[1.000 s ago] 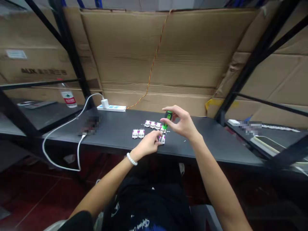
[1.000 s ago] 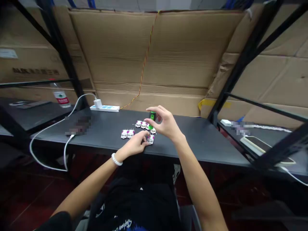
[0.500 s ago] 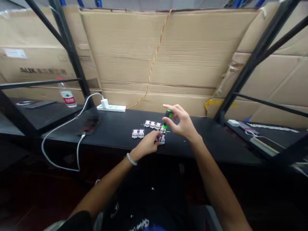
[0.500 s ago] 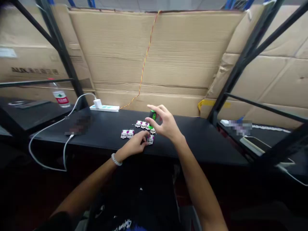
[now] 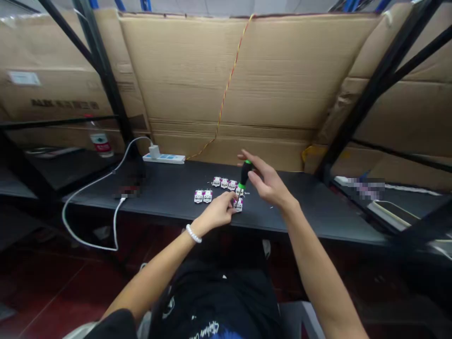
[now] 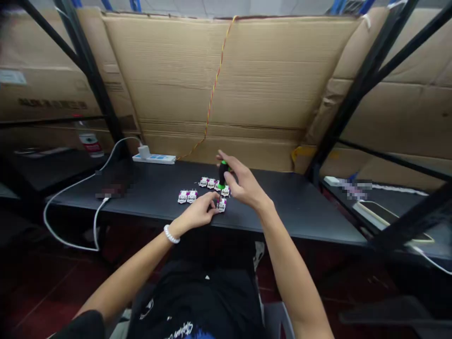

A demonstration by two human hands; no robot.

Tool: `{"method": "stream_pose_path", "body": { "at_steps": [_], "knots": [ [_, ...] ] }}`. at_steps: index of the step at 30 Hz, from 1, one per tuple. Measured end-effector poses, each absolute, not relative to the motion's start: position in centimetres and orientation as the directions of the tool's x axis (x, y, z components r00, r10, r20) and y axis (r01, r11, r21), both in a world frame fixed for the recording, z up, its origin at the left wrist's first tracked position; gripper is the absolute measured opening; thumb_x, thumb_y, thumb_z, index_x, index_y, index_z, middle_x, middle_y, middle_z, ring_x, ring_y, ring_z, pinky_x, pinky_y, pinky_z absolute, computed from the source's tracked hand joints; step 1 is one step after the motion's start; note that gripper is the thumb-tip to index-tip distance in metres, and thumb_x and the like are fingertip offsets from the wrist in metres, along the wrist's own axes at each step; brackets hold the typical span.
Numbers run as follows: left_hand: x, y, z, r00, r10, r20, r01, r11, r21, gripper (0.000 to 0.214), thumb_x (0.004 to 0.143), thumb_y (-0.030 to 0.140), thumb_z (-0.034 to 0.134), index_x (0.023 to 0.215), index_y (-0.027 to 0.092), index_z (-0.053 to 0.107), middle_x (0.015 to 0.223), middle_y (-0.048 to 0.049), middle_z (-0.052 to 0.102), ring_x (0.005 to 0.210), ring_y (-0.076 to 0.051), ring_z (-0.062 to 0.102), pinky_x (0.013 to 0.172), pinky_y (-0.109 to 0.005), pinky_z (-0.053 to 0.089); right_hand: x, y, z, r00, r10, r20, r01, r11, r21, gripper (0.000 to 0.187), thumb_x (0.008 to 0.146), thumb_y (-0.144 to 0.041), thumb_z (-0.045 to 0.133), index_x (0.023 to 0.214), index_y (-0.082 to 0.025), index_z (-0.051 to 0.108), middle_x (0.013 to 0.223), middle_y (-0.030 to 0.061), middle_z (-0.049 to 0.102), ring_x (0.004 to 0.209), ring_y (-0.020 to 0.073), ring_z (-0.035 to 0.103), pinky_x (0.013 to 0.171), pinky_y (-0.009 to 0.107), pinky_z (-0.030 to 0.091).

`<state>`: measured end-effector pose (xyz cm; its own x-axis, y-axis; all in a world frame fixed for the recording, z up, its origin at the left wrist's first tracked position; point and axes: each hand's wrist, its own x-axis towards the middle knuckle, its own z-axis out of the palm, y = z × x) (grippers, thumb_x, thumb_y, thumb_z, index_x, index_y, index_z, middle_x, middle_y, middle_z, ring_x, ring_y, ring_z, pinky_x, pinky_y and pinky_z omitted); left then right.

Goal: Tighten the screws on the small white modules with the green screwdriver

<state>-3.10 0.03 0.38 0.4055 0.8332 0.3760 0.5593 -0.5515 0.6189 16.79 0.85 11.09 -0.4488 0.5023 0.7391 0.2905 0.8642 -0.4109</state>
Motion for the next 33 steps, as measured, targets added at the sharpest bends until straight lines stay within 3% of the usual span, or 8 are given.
{"method": "stream_pose_path", "body": {
  "at_steps": [2,6,12,18,24,27,30,33],
  "knots": [
    [-3.12,0.05,0.34,0.404,0.837,0.368,0.563,-0.545,0.622,0.027,0.087,0.008,0.066,0.112,0.019,0.064,0.105,-0.0056,0.069,0.081,-0.019,0.068,0.083,-0.035,0.057,16.92,0.93,11.17,-0.461,0.501,0.733,0.239,0.865,-0.441,0.05,0.106,-0.034,0.054,0.156,-0.029,0.057,0.129,0.0102,0.073,0.107,0.0235,0.073,0.093,0.041,0.063],
    [-3.2,0.05,0.29,0.402,0.84,0.365,0.567,-0.542,0.621,0.029,0.088,0.008,0.067,0.114,0.019,0.064,0.107,-0.0054,0.069,0.083,-0.02,0.069,0.084,-0.035,0.057,16.8,1.03,11.4,-0.352,0.495,0.795,0.419,0.842,-0.34,0.036,0.093,-0.046,0.079,0.122,-0.025,0.079,0.093,0.0051,0.07,0.072,0.0174,0.06,0.072,0.036,0.06],
    [-3.19,0.18,0.13,0.409,0.835,0.369,0.564,-0.549,0.617,0.029,0.088,0.008,0.067,0.114,0.019,0.063,0.106,-0.0046,0.069,0.081,-0.018,0.068,0.085,-0.034,0.056,17.03,0.93,10.93,-0.446,0.499,0.743,0.275,0.867,-0.417,0.058,0.105,-0.037,0.058,0.162,-0.03,0.05,0.139,0.0123,0.068,0.113,0.0257,0.071,0.095,0.043,0.062],
    [-3.23,-0.01,0.29,0.41,0.833,0.372,0.562,-0.552,0.616,0.027,0.088,0.008,0.066,0.113,0.02,0.063,0.106,-0.0049,0.069,0.084,-0.019,0.068,0.084,-0.035,0.056,17.13,1.26,11.07,-0.338,0.502,0.796,0.436,0.833,-0.34,0.038,0.091,-0.048,0.081,0.122,-0.026,0.078,0.093,0.0047,0.07,0.072,0.0183,0.059,0.071,0.036,0.058],
    [-3.18,0.07,0.17,0.407,0.834,0.373,0.556,-0.55,0.623,0.027,0.089,0.008,0.066,0.114,0.018,0.063,0.108,-0.0061,0.068,0.082,-0.019,0.068,0.084,-0.036,0.056,16.97,0.87,10.77,-0.435,0.519,0.736,0.276,0.854,-0.44,0.052,0.107,-0.042,0.057,0.157,-0.028,0.055,0.138,0.0125,0.07,0.116,0.0263,0.071,0.095,0.043,0.062],
    [-3.19,0.1,0.1,0.407,0.835,0.371,0.556,-0.549,0.624,0.028,0.089,0.008,0.066,0.114,0.019,0.063,0.106,-0.0056,0.068,0.083,-0.02,0.068,0.083,-0.035,0.055,16.81,0.96,10.66,-0.398,0.546,0.737,0.235,0.838,-0.493,0.046,0.104,-0.044,0.064,0.146,-0.026,0.065,0.121,0.0102,0.076,0.101,0.0235,0.075,0.091,0.041,0.064],
    [-3.21,0.08,0.14,0.41,0.833,0.37,0.556,-0.55,0.623,0.027,0.089,0.008,0.066,0.114,0.019,0.063,0.107,-0.0053,0.068,0.083,-0.019,0.068,0.084,-0.035,0.055,16.64,1.23,10.76,-0.31,0.528,0.791,0.394,0.828,-0.398,0.037,0.092,-0.05,0.079,0.118,-0.024,0.077,0.095,0.006,0.073,0.074,0.0189,0.065,0.073,0.037,0.062],
    [-3.17,0.08,0.26,0.405,0.841,0.359,0.57,-0.539,0.62,0.027,0.089,0.008,0.067,0.113,0.019,0.063,0.106,-0.0047,0.068,0.082,-0.019,0.068,0.085,-0.035,0.056,16.62,1.41,10.63,-0.317,0.502,0.805,0.459,0.824,-0.333,0.044,0.096,-0.048,0.073,0.134,-0.025,0.072,0.102,0.008,0.074,0.078,0.0214,0.066,0.08,0.042,0.062]
  ]
}}
